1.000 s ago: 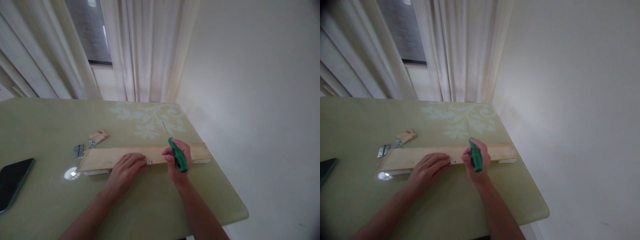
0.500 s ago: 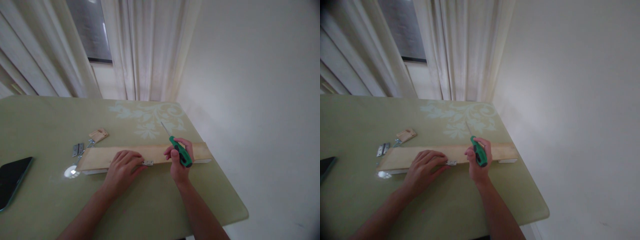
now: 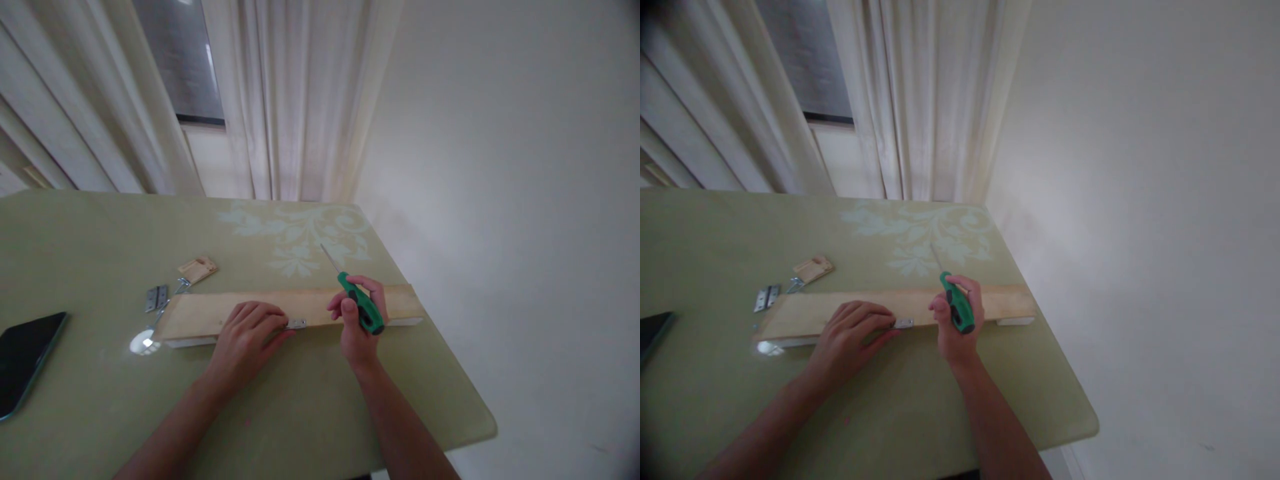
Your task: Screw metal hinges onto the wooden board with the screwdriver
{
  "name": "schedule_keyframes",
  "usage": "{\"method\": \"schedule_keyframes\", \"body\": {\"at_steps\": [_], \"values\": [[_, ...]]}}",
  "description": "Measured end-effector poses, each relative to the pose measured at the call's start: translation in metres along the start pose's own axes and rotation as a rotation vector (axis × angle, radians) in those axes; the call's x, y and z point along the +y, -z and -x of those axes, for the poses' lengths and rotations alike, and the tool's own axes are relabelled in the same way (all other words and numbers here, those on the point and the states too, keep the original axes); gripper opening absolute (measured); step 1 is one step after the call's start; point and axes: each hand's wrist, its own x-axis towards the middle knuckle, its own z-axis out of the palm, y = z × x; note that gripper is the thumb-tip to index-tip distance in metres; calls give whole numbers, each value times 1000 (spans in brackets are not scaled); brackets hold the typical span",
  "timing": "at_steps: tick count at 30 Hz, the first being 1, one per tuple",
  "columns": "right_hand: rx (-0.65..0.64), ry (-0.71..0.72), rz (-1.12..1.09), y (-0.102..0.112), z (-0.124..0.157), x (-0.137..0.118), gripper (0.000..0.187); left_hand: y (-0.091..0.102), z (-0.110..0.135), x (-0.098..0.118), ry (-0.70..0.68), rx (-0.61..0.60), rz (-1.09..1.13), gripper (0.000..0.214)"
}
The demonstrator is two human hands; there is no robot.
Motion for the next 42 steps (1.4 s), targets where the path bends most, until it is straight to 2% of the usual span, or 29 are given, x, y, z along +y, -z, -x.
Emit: {"method": "schedule_keyframes", "body": {"at_steps": [37, 40, 42], "values": [[21, 14, -25, 1, 3, -1, 36, -4, 2, 2, 7, 3, -9, 16], [24, 16, -26, 2, 2, 0, 35, 1, -3, 4, 17, 25, -6, 22], [41, 22, -28, 2, 0, 1, 34, 12, -6, -3, 64, 84, -10, 25]]}}
